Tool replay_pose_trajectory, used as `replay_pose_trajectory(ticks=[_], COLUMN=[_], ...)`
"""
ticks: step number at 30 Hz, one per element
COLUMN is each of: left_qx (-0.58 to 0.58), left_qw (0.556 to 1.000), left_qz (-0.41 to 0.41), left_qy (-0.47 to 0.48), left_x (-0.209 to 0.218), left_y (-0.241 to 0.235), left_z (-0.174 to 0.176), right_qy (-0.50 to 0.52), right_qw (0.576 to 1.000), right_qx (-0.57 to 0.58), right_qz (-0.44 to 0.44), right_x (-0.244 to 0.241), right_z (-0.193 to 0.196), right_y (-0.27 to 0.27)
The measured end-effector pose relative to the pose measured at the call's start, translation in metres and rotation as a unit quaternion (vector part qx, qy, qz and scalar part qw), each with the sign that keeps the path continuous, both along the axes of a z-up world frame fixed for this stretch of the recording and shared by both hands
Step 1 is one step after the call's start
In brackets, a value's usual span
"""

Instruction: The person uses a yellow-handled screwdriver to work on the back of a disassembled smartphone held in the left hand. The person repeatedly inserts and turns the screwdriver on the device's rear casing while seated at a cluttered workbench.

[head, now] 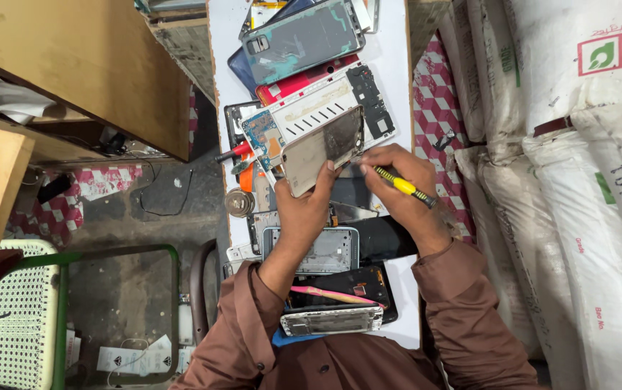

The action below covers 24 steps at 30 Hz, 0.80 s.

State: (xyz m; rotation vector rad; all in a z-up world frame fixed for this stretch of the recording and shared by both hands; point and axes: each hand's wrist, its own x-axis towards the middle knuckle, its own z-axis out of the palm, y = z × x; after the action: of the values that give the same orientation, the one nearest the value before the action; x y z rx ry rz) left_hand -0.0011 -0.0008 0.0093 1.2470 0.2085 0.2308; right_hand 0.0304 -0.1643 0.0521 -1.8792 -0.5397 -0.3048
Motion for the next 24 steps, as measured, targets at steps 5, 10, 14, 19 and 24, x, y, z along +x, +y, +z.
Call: replay_pose_trajectory(ticks=[5, 10, 14, 19, 24], left_qx=[-0.032, -0.019, -0.021, -0.011, 0.043], left_qw=[0.999, 1.000, 1.000, 1.000, 0.999], left_qz=[0.009, 0.006, 0.007, 0.006, -0.007], left_qy=[-0.007, -0.001, -0.002, -0.004, -0.003], left_x=[0.000, 0.002, 0.002, 0.001, -0.001], left_y=[-0.001, -0.001, -0.002, 0.000, 0.002], left_z=[-0.011, -0.009, -0.007, -0.006, 0.003], right_qy=[0.031, 0.008, -0.006, 0.007, 0.153], right_qw=[0.999, 0.999, 1.000, 0.999, 0.971], right_qx=[-0.008, -0.017, -0.003, -0.004, 0.167], right_qz=[-0.017, -0.045, -0.002, -0.054, -0.076], right_x=[-0.002, 0.000, -0.001, -0.003, -0.002], right_z=[0.000, 0.006, 0.011, 0.004, 0.008], right_y=[0.001, 0.003, 0.000, 0.003, -0.013])
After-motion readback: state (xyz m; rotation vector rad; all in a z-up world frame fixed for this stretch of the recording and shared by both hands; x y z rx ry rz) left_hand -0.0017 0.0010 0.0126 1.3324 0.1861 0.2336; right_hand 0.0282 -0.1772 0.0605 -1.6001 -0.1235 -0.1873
